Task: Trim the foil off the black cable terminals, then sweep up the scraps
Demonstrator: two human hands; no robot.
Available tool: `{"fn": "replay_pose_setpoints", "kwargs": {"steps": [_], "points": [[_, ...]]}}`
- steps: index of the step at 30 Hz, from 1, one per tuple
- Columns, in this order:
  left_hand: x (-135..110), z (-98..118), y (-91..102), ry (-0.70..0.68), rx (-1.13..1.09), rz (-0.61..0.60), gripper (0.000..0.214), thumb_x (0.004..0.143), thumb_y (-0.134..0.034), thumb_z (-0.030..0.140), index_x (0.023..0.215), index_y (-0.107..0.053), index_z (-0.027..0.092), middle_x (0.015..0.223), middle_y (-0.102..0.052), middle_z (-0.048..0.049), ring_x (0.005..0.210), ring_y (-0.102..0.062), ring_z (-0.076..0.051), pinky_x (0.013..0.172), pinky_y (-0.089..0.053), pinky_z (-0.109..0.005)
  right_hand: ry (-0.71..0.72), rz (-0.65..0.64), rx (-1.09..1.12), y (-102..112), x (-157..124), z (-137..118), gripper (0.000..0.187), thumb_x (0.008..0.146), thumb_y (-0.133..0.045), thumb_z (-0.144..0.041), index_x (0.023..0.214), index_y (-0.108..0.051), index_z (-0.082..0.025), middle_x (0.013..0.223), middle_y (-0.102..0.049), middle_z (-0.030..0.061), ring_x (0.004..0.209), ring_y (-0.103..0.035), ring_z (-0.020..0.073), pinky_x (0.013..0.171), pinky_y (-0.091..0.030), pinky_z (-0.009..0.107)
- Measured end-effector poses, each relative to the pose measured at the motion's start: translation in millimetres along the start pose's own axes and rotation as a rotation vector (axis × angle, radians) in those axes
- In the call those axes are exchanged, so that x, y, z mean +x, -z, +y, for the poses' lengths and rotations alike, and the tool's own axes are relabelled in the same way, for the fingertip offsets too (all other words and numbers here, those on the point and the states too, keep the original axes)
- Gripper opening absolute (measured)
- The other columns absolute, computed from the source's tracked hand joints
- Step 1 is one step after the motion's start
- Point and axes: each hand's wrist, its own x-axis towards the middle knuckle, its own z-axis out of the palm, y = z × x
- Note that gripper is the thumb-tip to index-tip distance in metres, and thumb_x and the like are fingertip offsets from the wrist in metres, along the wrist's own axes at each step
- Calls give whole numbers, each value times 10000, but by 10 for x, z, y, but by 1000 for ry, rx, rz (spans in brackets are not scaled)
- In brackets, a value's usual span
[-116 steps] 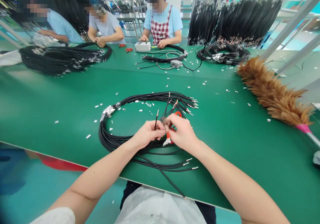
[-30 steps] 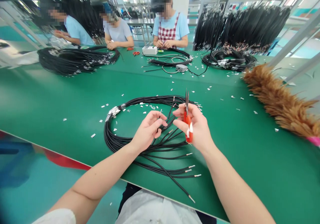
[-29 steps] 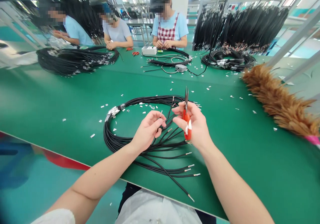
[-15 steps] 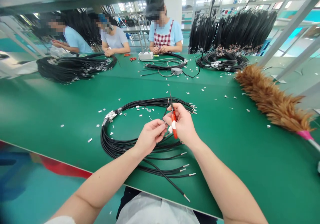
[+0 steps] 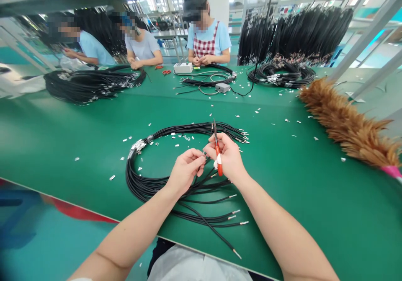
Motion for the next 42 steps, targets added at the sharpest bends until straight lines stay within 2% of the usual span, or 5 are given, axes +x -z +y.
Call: {"fn": "replay_pose_setpoints", "kwargs": {"steps": [8,22,26,31,42], "points": [[42,-85,43,-112,187,87,181,662,-668,259,653,-528,144,546,-486,51,405,-413,-38,399,-319,-190,69,20,-141,-29,-28,52,198,691,-629,-225,826,-485,-199,642,-563,-45,613,-552,102,629,-454,274],[17,69,43,270,-174,-199,237,633,-694,290,635,-542,109,504,-443,24,427,-351,-32,359,-175,-150,45,-31,-177,57,-45,31,205,684,-621,-251,797,-458,-201,628,-540,-48,564,-532,99,562,-440,245],[50,61,61,188,-170,-107,225,632,-696,284,654,-547,117,530,-463,20,450,-381,-42,365,-222,-155,91,-48,-555,193,-40,22,243,708,-605,-382,819,-511,-188,617,-530,-29,526,-473,99,522,-384,233],[66,59,63,95,-129,-12,196,648,-682,265,701,-560,122,563,-493,18,469,-417,-51,378,-293,-165,105,-231,-1192,369,-101,-51,357,691,-593,-537,807,-591,-199,555,-550,-14,493,-462,117,495,-309,224],[72,-30,84,23,-9,-24,161,671,-654,259,683,-551,135,555,-501,34,426,-426,-44,388,-319,-181,116,-290,-1491,283,-147,-74,363,749,-524,-559,846,-636,-228,616,-625,17,549,-555,165,493,-280,227]]}}
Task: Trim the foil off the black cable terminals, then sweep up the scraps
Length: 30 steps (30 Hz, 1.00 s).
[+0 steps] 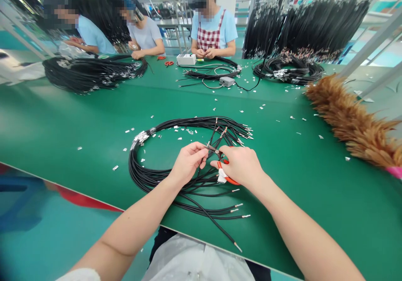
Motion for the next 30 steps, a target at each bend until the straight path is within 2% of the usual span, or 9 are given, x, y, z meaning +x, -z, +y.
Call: {"fn": "replay_pose_setpoints", "kwargs": {"steps": [6,10,13,15,17,20,25,30], "points": [[-19,35,-3,-63,25,55,167,667,-656,266,667,-552,136,546,-500,39,402,-410,-35,380,-300,-182,12,10,84,-27,-15,40,335,750,-539,-528,823,-641,-218,557,-591,13,494,-516,146,486,-303,232],[-10,100,-6,-43,-26,79,173,671,-655,273,686,-557,132,530,-491,40,403,-408,-38,374,-280,-181,16,129,202,-55,-56,150,227,753,-584,-410,819,-622,-197,561,-584,-2,477,-489,121,499,-351,232],[-16,99,-46,29,-21,3,204,645,-681,281,665,-551,125,521,-489,37,406,-401,-38,371,-276,-178,200,316,276,38,-78,154,120,806,-507,-223,883,-586,-175,721,-620,35,632,-540,134,587,-411,236],[-36,79,-92,95,-15,-81,243,618,-702,306,648,-543,125,510,-487,40,400,-380,-34,366,-263,-176,407,386,204,136,-83,102,188,825,-418,-121,920,-574,-167,823,-617,69,770,-539,156,664,-422,259],[-62,55,-136,144,-18,-156,268,606,-707,329,640,-533,128,489,-473,49,389,-356,-28,368,-248,-176,575,381,28,221,-94,37,230,840,-370,-86,895,-582,-158,779,-599,74,772,-512,170,656,-405,279],[-86,33,-178,185,30,-232,246,599,-698,302,631,-527,128,469,-453,59,384,-331,-22,385,-231,-179,690,330,-226,279,-154,-26,226,856,-383,-92,790,-591,-151,640,-546,45,639,-456,155,570,-346,284],[-35,47,-225,229,232,-322,88,574,-607,157,611,-536,123,457,-440,60,379,-309,-18,382,-194,-175,709,242,-382,271,-321,-22,209,838,-394,-71,784,-578,-152,619,-520,31,589,-430,142,552,-306,302],[93,81,-269,279,229,-458,45,558,-547,140,589,-515,137,439,-383,73,359,-257,-10,353,-152,-172,682,224,-436,279,-393,6,185,816,-407,-55,809,-573,-136,638,-523,40,587,-445,147,540,-294,304]]}}
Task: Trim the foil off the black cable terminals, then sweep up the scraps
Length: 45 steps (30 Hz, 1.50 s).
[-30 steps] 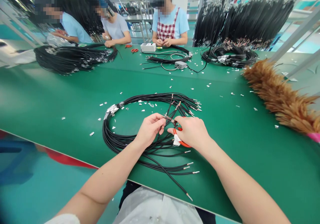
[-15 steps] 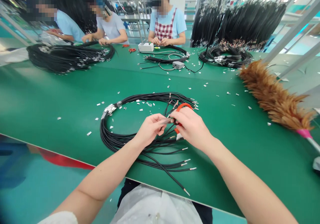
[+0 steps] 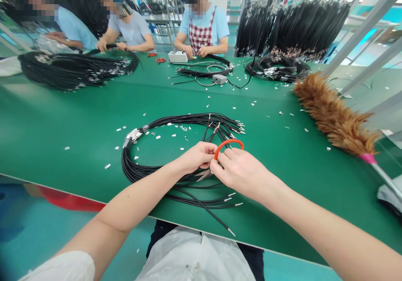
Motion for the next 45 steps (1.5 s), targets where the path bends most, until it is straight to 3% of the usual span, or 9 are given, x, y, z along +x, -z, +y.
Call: {"fn": "replay_pose_setpoints", "kwargs": {"steps": [12,19,23,26,30,34,39,42,45], "points": [[87,-64,101,80,-35,-84,67,539,-522,109,600,-539,131,416,-395,69,327,-256,-11,326,-137,-174,-61,-92,41,-32,88,-16,148,791,-409,-55,767,-522,-148,656,-528,38,573,-471,145,517,-275,287],[60,-105,72,78,62,-53,98,526,-496,69,573,-556,132,457,-494,46,387,-367,-35,382,-235,-167,-77,-277,195,5,157,-12,181,707,-451,-6,797,-526,-145,660,-562,50,563,-508,147,493,-270,261],[-10,-44,65,-48,132,-131,57,577,-596,103,624,-620,123,536,-555,14,500,-470,-74,486,-353,-194,-305,-301,642,-23,133,107,182,685,-458,-22,769,-524,-170,630,-542,-4,518,-452,99,469,-278,217],[-93,32,57,-168,235,-167,43,625,-638,170,635,-630,130,596,-581,-7,540,-488,-87,539,-385,-215,-609,-324,1259,-117,75,179,63,709,-501,-136,689,-468,-186,579,-516,-38,489,-467,90,463,-348,211],[-146,78,56,-317,300,-6,106,684,-624,232,629,-605,143,642,-574,-9,576,-495,-85,567,-392,-210,-860,-167,1926,-293,1,129,196,696,-579,-259,748,-398,-205,563,-520,-50,470,-520,118,483,-443,275],[-96,25,79,-218,117,116,162,707,-611,298,670,-585,142,541,-496,28,413,-386,-44,408,-291,-188,-876,253,1483,-394,-9,52,132,736,-550,-205,813,-443,-202,708,-587,3,618,-575,137,602,-479,313],[-46,-16,70,-120,-82,85,247,690,-628,350,624,-533,131,480,-446,44,365,-347,-32,363,-243,-184,-371,398,636,-359,0,76,211,748,-418,-41,820,-539,-199,871,-627,64,816,-555,159,702,-444,305],[-44,-17,66,-97,-18,108,269,677,-632,375,628,-532,130,491,-461,41,366,-338,-31,362,-228,-187,-311,360,536,-318,33,85,235,733,-412,-27,800,-555,-201,692,-582,23,662,-514,134,613,-408,267],[-64,-8,59,-137,215,170,232,692,-607,355,653,-558,132,512,-486,39,382,-358,-38,392,-265,-196,-535,324,768,-312,116,109,175,688,-469,-48,763,-533,-193,655,-545,-9,598,-488,106,574,-393,239]]}}
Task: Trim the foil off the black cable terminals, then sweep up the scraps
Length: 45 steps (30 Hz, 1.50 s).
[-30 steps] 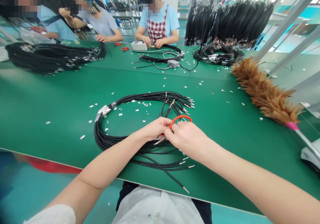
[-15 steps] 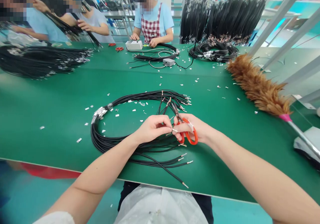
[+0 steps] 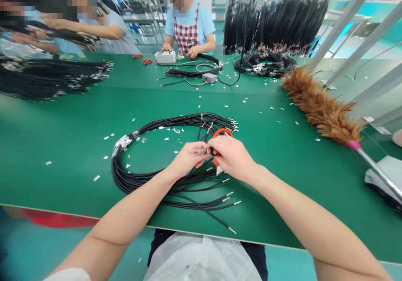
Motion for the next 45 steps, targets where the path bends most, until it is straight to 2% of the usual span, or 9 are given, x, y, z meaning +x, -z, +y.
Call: {"fn": "replay_pose_setpoints", "kwargs": {"steps": [4,7,13,18,26,34,39,41,45], "points": [[-56,60,-2,-120,156,29,144,692,-603,279,657,-579,142,588,-548,23,492,-442,-68,507,-360,-213,-565,214,567,-64,179,20,179,633,-612,-173,733,-464,-188,590,-512,-53,491,-473,78,493,-390,220],[-70,106,42,-203,58,145,117,701,-595,263,678,-570,151,654,-563,14,600,-487,-92,601,-394,-228,-768,246,857,-143,284,-9,246,609,-666,-239,735,-462,-183,529,-514,-67,438,-489,82,458,-383,221],[-32,157,204,-308,-31,400,53,713,-576,209,702,-556,161,726,-517,13,623,-475,-86,609,-408,-224,-701,142,1142,-369,379,-227,297,556,-697,-170,765,-486,-172,636,-560,-64,544,-551,80,547,-421,225],[-47,203,233,-268,-164,329,44,716,-563,201,728,-540,165,659,-526,24,523,-477,-75,510,-414,-211,-659,149,1235,-523,436,-272,307,574,-687,-185,762,-443,-186,567,-514,-90,491,-513,72,516,-395,222],[-53,207,249,-338,44,409,123,749,-566,277,709,-550,162,639,-583,12,577,-550,-99,563,-435,-223,-676,180,1158,-541,401,-233,355,542,-721,-202,745,-430,-186,579,-519,-89,455,-466,50,462,-352,192],[7,89,215,-141,-160,287,151,764,-542,263,666,-503,155,678,-548,11,614,-501,-82,580,-390,-212,-701,227,925,-515,335,-123,364,532,-749,-303,723,-461,-185,587,-521,-68,475,-465,64,469,-385,210],[14,98,249,82,-518,63,181,745,-573,294,698,-464,157,706,-530,1,611,-561,-116,537,-389,-229,-636,311,640,-103,314,-77,233,687,-641,-374,781,-556,-179,636,-566,-21,525,-512,92,486,-413,219],[8,112,255,75,-560,16,175,752,-566,284,701,-457,155,672,-530,1,536,-543,-109,495,-358,-226,-587,196,547,82,282,-98,217,746,-583,-388,753,-583,-172,594,-565,-18,521,-514,95,519,-425,224],[-14,140,210,56,-633,32,165,751,-561,237,675,-442,152,573,-481,24,428,-405,-58,454,-280,-207,-578,-218,548,229,172,-155,290,778,-541,-430,696,-597,-157,450,-504,-34,429,-477,95,473,-398,224]]}}
